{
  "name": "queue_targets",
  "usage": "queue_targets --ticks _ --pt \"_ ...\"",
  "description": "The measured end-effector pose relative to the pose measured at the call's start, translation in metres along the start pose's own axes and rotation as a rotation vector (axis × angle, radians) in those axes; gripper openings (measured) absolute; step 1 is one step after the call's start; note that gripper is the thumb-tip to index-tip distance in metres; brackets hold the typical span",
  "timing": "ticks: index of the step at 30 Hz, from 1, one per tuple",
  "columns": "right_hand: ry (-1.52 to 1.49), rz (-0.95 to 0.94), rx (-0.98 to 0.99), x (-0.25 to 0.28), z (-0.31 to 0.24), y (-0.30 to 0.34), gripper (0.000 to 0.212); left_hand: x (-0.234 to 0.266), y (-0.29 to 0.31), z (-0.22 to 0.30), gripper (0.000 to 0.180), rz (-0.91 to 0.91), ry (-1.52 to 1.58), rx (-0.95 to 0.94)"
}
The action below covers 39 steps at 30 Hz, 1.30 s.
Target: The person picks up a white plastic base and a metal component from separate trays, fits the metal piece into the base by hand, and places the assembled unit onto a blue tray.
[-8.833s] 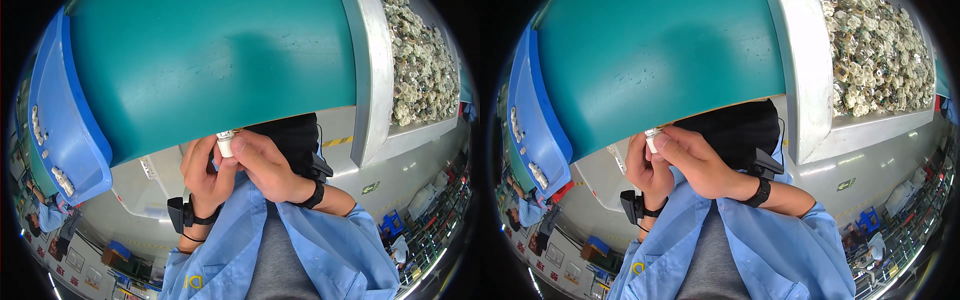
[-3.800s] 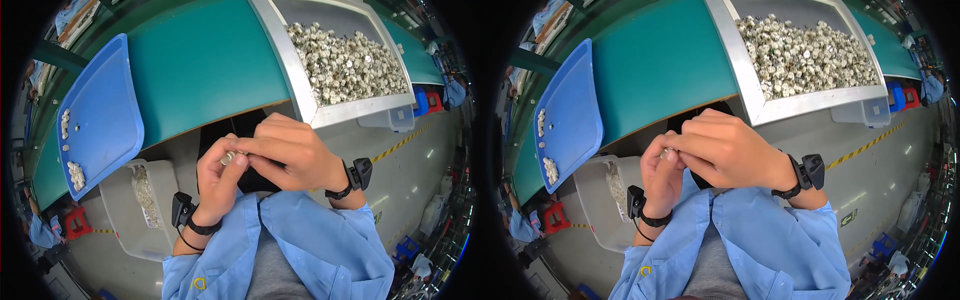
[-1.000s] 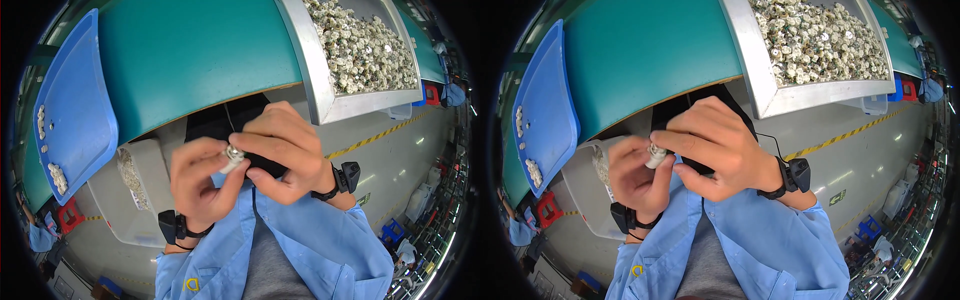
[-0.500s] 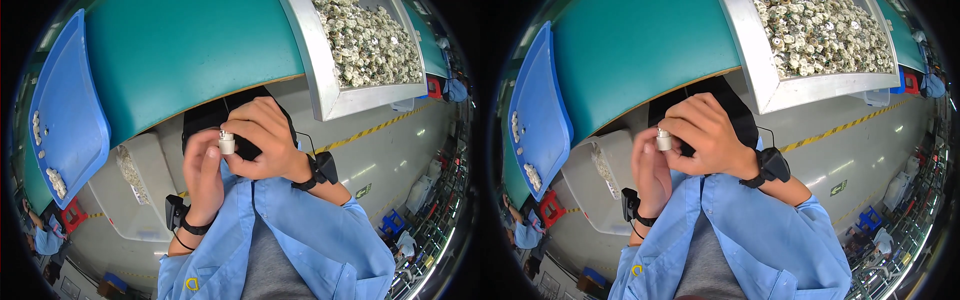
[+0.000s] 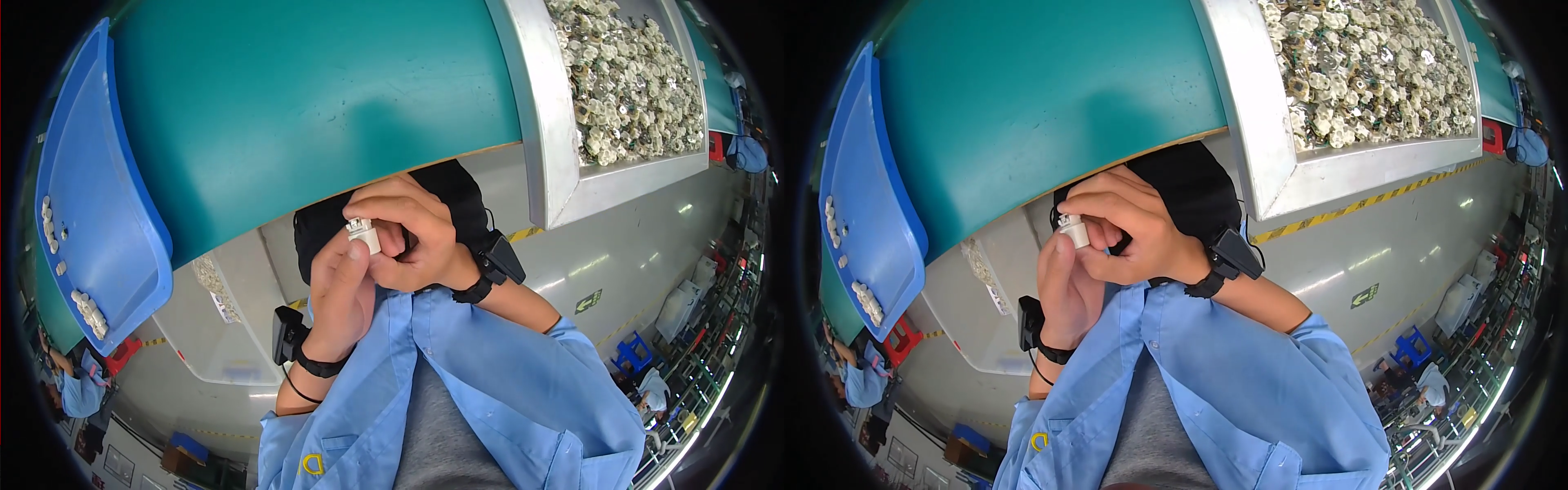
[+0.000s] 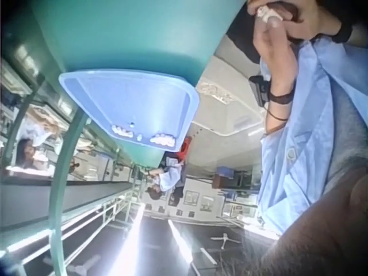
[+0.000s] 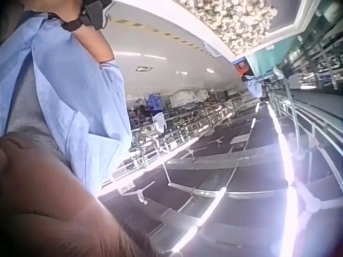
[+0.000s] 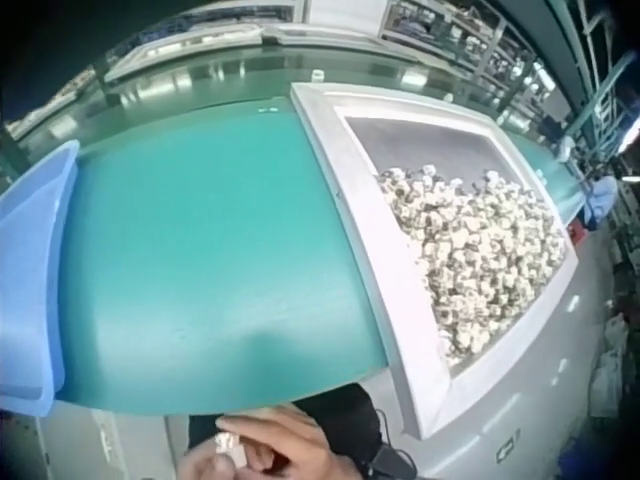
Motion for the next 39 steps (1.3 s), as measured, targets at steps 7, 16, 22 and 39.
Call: queue_targets --ticks 7,16,22,39 --pt "-0.096 0.086 -0.175 -0.002 0.015 0.004 0.043 0.004 -0.016 0.020 0.029 -0.059 -0.213 -0.110" --pt "0.001 0.026 -0.238 -0.002 0.015 0.000 0.044 0.003 -0.017 0.014 0.032 -0.007 -0.206 -0.012" --pt "0.059 0.051 -0.200 -0.002 0.014 0.000 0.042 0.001 -0.016 0.013 0.031 0.046 -0.226 0.078" --pt "0.067 -0.107 -0.263 -0.001 0.017 -0.013 0.035 -0.008 -0.023 0.014 0.032 0.152 -0.059 -0.023"
Point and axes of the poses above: each hand's wrist, its own y-axis away from the middle knuckle, its own x-axis out of the back of the hand, z = x × y, the point moved 9 cm from there along -y, towards the middle knuckle, and after that the axes turned 12 degrees about -y, right-handed, at the moved point
